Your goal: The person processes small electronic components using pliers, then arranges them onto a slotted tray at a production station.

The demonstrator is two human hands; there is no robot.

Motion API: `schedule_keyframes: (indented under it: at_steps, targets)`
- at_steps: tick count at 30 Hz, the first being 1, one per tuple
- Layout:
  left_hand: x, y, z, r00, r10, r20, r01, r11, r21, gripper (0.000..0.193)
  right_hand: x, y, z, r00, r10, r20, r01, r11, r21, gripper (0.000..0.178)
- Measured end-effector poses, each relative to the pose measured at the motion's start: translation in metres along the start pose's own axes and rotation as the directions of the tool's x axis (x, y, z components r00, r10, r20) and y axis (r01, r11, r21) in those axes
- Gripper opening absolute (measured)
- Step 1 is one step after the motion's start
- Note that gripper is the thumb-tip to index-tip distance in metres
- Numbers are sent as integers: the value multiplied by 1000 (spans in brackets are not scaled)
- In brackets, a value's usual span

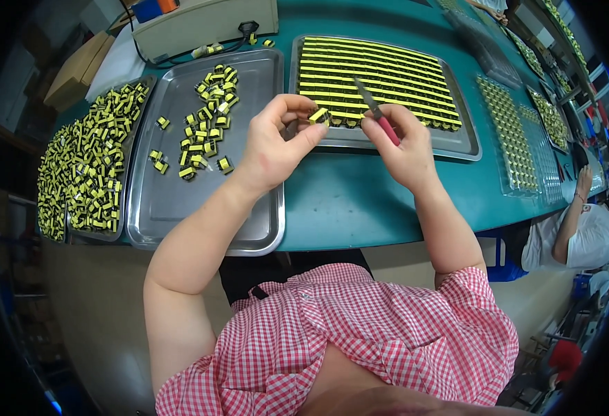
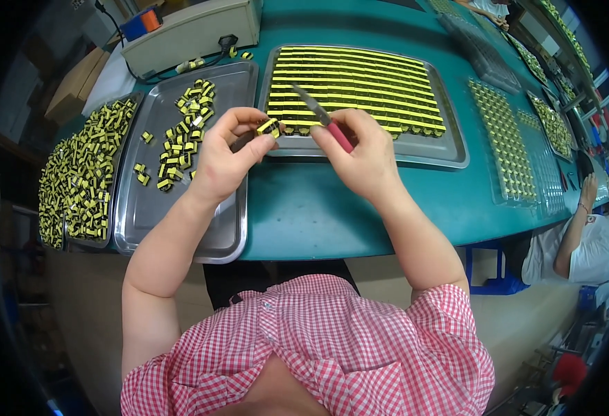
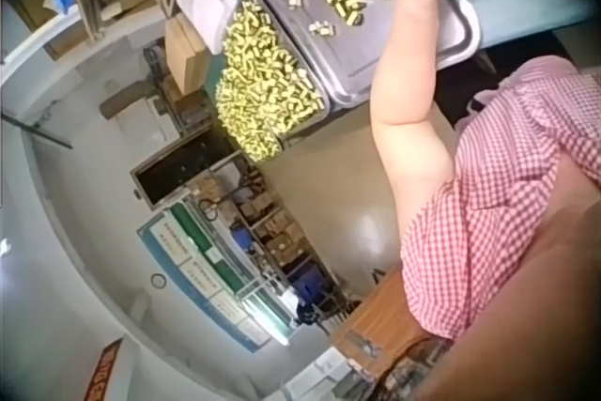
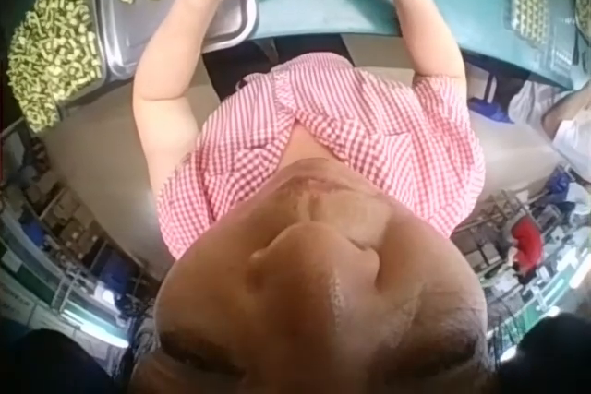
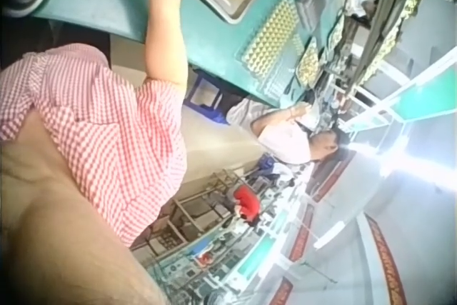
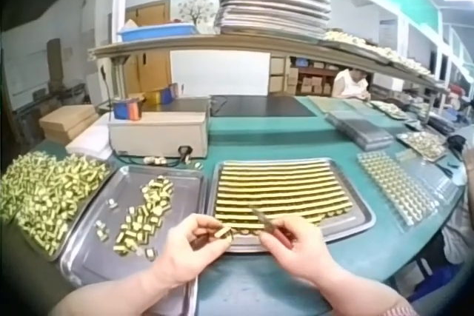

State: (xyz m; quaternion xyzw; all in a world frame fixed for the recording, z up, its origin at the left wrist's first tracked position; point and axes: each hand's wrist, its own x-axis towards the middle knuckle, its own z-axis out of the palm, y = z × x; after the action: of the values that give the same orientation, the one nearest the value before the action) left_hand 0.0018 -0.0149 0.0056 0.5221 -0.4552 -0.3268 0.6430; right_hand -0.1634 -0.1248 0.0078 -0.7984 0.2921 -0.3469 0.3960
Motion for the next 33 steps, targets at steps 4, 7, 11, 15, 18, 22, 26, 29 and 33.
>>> schedule_keyframes:
  at_steps: [4,7,11,15,18,22,26,29,33]
  targets:
    - [2,-1,-4,995,80,-64,-74,992,99,30,-1,-4,-3,957,-281,-70,243,911,-333,23]
    - [1,0,-5,988,126,-88,-111,981,158,29,-2,-3,-4,948,-316,-28,276,865,-418,23]
    - [3,-1,-4,981,168,-99,-138,955,261,28,-1,-2,-5,930,-367,-20,315,824,-472,23]
    - [2,-3,-4,978,173,-115,-137,953,270,27,-1,-2,-4,918,-396,-14,338,802,-492,24]
    - [1,-4,-5,977,182,-115,-143,948,284,28,-2,-1,-3,919,-393,-6,338,798,-500,25]
    - [1,-3,-4,975,185,-126,-143,947,288,28,-1,0,-2,915,-404,-3,349,794,-497,25]
    - [0,0,-3,973,194,-125,-144,932,333,28,-3,-2,-2,917,-398,2,346,793,-502,25]
    - [0,-3,-4,972,197,-125,-149,936,319,28,-3,-2,-2,918,-397,5,345,791,-505,25]
    - [-1,1,-4,979,179,-92,-135,924,357,27,-2,-1,-2,919,-393,7,343,792,-505,25]
